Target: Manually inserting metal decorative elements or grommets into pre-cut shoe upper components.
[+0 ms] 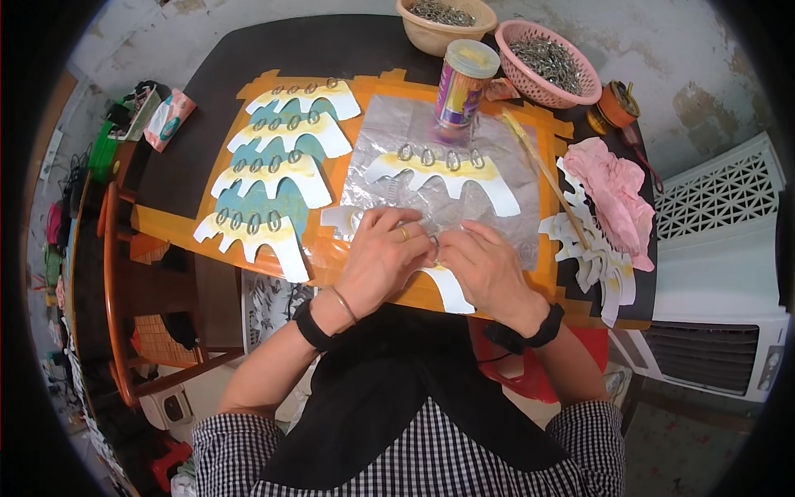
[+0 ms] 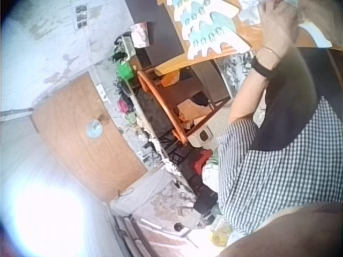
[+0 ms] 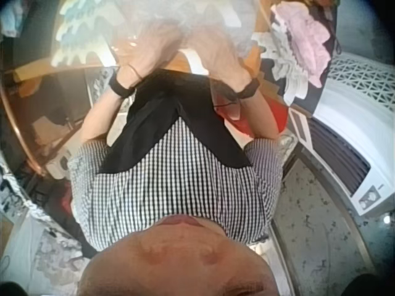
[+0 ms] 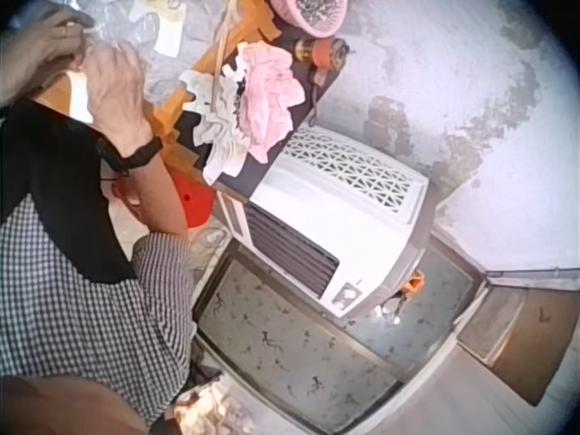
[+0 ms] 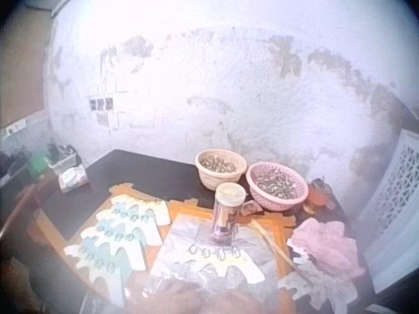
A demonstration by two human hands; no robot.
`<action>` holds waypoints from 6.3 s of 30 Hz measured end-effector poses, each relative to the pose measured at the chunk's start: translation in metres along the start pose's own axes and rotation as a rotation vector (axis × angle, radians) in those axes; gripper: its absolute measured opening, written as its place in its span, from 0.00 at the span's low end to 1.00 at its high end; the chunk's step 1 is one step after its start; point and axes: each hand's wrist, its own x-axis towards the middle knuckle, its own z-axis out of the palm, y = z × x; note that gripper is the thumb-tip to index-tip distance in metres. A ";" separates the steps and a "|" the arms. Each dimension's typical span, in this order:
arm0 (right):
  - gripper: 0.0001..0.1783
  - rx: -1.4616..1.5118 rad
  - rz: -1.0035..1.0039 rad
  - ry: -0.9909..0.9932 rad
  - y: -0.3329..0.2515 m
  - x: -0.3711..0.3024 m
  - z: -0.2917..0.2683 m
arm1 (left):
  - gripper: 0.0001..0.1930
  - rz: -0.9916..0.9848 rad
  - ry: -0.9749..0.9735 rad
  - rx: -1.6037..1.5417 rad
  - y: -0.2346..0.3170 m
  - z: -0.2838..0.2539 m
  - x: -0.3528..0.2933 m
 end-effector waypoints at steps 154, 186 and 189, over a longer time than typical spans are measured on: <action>0.11 1.035 0.757 0.555 -0.059 0.014 0.002 | 0.23 -0.673 0.029 -1.142 0.045 -0.014 -0.021; 0.16 1.783 0.922 0.205 -0.054 0.008 -0.005 | 0.12 -0.515 0.064 -1.080 0.037 -0.012 -0.031; 0.18 1.784 0.984 0.231 -0.054 0.013 -0.012 | 0.13 -0.500 0.119 -1.094 0.032 -0.006 -0.035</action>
